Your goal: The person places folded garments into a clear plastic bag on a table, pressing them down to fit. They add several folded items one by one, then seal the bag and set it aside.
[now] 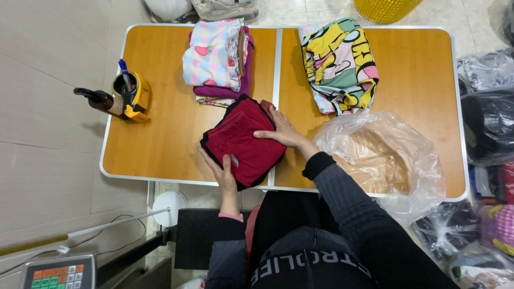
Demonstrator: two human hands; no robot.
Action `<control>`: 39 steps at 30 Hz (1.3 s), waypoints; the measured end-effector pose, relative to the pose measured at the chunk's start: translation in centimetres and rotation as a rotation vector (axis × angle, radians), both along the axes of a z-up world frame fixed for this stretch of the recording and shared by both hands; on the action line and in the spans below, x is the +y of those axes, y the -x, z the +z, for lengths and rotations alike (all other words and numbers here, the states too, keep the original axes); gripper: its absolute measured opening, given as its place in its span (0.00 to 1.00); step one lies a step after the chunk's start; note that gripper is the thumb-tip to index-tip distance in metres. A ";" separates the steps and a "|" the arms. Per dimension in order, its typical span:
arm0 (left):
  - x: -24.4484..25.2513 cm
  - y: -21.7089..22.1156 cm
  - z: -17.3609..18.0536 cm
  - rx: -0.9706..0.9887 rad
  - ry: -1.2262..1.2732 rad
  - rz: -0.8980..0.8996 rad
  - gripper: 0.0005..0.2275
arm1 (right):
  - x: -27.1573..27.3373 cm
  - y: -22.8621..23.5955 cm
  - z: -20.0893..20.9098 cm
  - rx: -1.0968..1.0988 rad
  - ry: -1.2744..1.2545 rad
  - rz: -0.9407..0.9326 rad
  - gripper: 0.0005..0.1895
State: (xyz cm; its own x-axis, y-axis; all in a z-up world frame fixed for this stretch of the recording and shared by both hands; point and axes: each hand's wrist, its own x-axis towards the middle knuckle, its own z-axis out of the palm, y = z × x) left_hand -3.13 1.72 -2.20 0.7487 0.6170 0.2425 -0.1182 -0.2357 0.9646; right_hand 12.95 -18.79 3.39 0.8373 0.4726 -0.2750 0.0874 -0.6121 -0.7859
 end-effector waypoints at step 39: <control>0.0 8.4 -1.7 0.147 -0.104 -0.080 0.37 | -3.4 14.8 3.5 0.098 -0.217 -0.326 0.70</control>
State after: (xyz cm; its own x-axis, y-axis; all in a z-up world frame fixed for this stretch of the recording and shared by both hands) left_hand -11.53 1.70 -3.93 0.8264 0.5315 0.1860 0.0003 -0.3307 0.9437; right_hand -1.87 -22.17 6.88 0.9276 0.2425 -0.2843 -0.1660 -0.4141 -0.8949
